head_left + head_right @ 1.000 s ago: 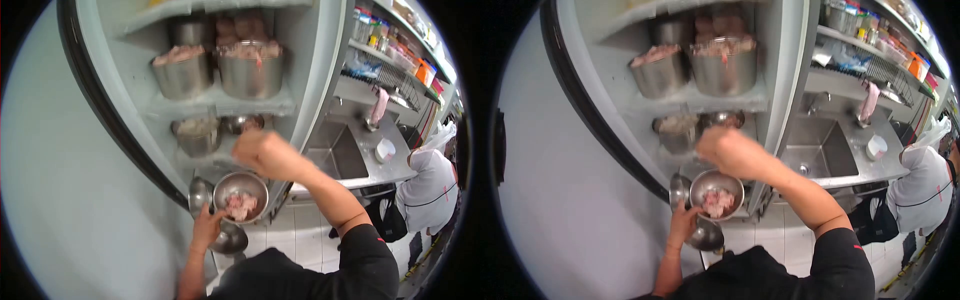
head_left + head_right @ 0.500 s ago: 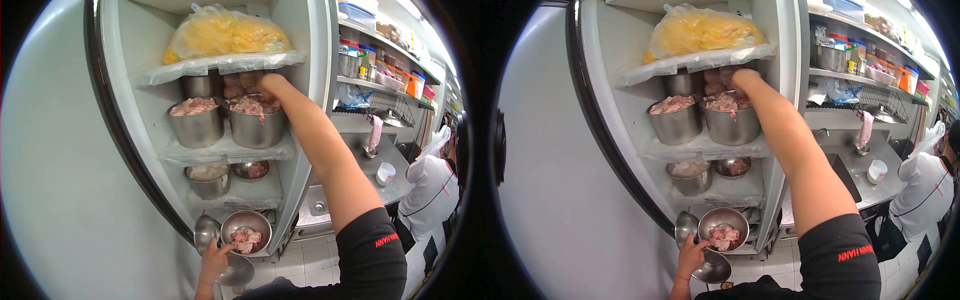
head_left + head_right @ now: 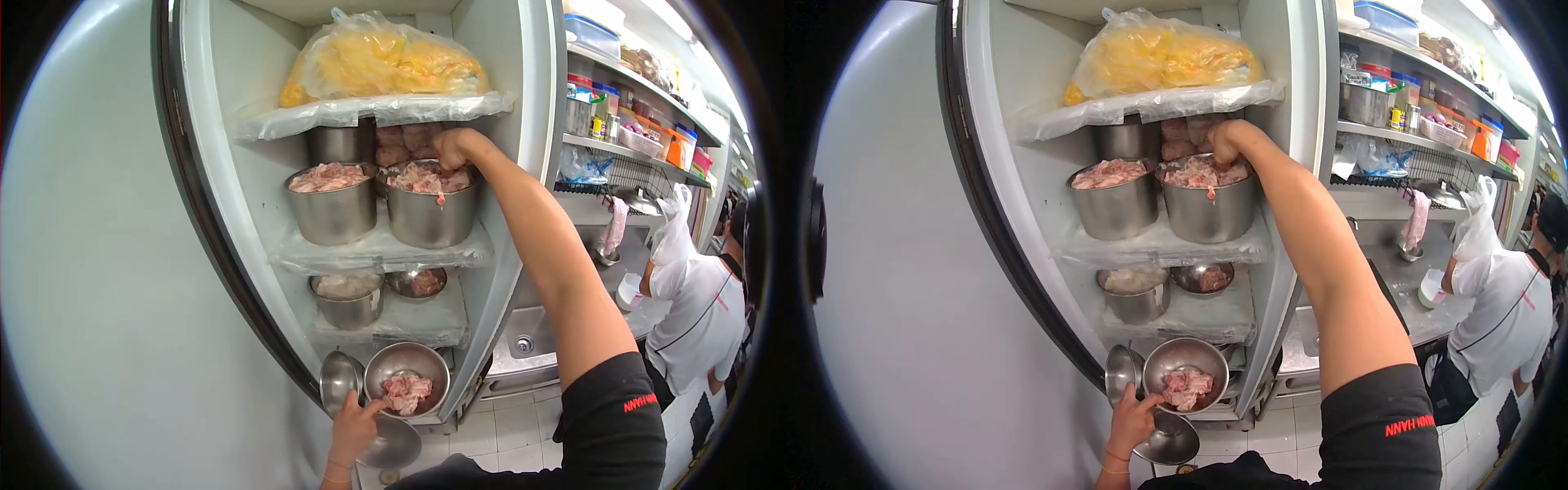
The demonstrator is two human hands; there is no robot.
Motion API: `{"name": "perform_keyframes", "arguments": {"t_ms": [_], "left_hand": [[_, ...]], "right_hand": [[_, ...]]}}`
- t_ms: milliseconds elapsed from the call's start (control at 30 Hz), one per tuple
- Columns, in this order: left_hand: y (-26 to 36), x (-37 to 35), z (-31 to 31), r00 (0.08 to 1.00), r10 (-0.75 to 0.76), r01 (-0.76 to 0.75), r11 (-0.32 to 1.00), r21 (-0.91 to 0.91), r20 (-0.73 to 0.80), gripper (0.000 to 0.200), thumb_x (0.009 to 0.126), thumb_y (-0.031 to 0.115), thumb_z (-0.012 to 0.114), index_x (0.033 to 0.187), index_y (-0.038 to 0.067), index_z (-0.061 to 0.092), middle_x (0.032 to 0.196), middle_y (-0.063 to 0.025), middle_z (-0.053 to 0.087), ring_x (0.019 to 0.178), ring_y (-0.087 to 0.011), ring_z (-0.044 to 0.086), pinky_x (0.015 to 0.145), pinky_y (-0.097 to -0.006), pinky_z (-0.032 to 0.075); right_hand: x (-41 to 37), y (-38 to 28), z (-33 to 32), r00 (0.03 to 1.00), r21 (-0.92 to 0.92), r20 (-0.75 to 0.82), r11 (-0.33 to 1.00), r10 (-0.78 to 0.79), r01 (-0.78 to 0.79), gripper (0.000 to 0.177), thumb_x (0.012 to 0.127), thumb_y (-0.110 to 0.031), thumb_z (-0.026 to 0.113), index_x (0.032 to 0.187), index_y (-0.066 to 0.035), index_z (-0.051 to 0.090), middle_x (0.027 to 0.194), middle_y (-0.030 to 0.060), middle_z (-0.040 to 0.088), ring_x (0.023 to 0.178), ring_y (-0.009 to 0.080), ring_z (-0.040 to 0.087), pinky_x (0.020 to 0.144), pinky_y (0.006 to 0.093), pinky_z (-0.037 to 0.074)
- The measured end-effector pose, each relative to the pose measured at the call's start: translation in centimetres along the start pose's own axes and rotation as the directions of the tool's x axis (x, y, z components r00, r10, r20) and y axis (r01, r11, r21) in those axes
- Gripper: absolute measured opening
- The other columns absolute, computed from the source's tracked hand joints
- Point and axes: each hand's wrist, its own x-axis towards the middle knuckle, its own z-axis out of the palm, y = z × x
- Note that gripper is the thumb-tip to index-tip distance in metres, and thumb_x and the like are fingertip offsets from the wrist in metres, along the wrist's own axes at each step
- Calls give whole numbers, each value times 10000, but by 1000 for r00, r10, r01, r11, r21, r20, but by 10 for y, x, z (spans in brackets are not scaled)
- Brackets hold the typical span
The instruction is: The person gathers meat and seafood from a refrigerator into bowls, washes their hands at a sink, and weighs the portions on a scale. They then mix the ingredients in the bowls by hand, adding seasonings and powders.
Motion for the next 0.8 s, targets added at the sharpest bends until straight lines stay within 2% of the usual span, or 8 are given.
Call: {"name": "perform_keyframes", "arguments": {"t_ms": [167,267,367,467,533,633,767,800], "left_hand": [[3,-1,-7,999,-38,38,999,14,5,306,740,45,595,970,227,683,888,-137,439,750,-336,562,611,-426,494],[0,-1,-7,1000,-15,15,1000,24,-28,296,738,45,601,957,226,683,888,-137,442,735,-337,567,606,-426,496],[-2,-1,-9,999,-23,25,999,47,-37,284,738,47,607,950,222,683,886,-134,441,728,-336,565,603,-427,493],[-3,-3,-12,998,-58,58,998,13,-24,281,738,48,607,948,217,684,881,-133,439,733,-331,564,601,-426,489],[-4,-3,-13,998,-35,36,999,29,-45,280,736,45,606,946,211,685,877,-132,436,730,-328,563,598,-425,486],[-6,-2,-13,997,-6,10,999,50,-76,281,728,36,602,941,200,685,869,-132,432,722,-326,559,592,-426,481],[-5,-1,-18,996,-25,26,1000,11,-82,285,710,6,575,908,173,693,862,-145,433,694,-351,561,609,-449,473],[-5,-1,-19,996,-30,30,1000,7,-79,285,710,6,575,908,173,693,862,-145,433,694,-351,561,609,-449,473]], "right_hand": [[14,5,16,998,96,-53,995,16,-11,383,678,-214,709,970,34,702,991,193,688,811,299,682,677,397,557],[15,3,16,1000,-18,-14,1000,9,-9,390,675,-234,731,960,31,707,997,182,687,781,292,688,635,406,567],[-9,-4,2,993,112,56,988,101,-107,395,684,-238,734,952,50,703,975,191,686,788,299,692,615,420,571],[-11,-1,-5,983,171,-41,970,180,-171,420,698,-184,690,1054,39,680,1112,208,660,1044,311,641,879,396,516],[-7,3,3,975,170,-150,976,162,-136,373,694,-124,650,1013,68,676,1083,229,660,1040,321,642,875,382,517],[1,10,19,857,362,-474,932,204,-22,258,603,-84,734,832,33,704,851,220,694,764,286,684,678,390,541],[-6,14,28,854,744,-422,654,304,135,185,662,-20,667,846,0,656,711,104,649,638,183,626,573,338,506],[-6,13,29,857,744,-418,654,302,133,185,662,-20,667,846,0,656,711,104,649,638,183,626,573,338,506]]}}
